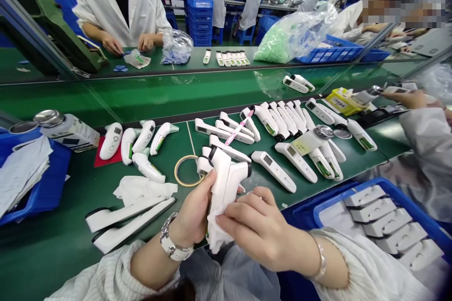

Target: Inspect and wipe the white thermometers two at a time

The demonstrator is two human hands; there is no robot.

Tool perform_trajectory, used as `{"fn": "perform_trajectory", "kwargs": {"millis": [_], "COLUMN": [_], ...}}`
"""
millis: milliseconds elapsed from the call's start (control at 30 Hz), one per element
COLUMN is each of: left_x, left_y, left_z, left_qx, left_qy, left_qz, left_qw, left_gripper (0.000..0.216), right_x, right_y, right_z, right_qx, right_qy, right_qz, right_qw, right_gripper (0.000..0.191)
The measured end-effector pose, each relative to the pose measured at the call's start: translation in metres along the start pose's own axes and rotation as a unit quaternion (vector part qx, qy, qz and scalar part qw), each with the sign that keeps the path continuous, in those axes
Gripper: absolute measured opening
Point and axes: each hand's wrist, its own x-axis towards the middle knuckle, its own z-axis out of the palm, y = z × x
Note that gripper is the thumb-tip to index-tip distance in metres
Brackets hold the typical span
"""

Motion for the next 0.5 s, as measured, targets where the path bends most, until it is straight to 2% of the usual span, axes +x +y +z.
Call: {"fn": "perform_trajectory", "kwargs": {"millis": [133, 267, 400, 500], "left_x": [-0.0001, -0.0005, 0.0003, 0.0008], "left_y": [0.0004, -0.0013, -0.0025, -0.0028], "left_z": [0.0011, 0.0014, 0.0015, 0.002], "left_qx": [0.024, 0.007, 0.043, 0.011], "left_qy": [0.042, 0.011, 0.035, 0.007], "left_qz": [0.026, 0.003, 0.002, -0.019], "left_qw": [0.998, 1.0, 0.998, 1.0], "left_gripper": [0.04, 0.042, 0.048, 0.044], "right_x": [-0.0006, 0.001, 0.0024, 0.0024], "right_y": [-0.0004, 0.0023, 0.0042, 0.002], "right_z": [-0.0022, -0.0038, -0.0042, -0.0041], "right_qx": [-0.047, -0.015, -0.098, -0.03], "right_qy": [0.047, -0.011, 0.031, -0.032], "right_qz": [0.055, 0.001, 0.072, 0.025], "right_qw": [0.996, 1.0, 0.992, 0.999], "right_gripper": [0.019, 0.021, 0.018, 0.02]}}
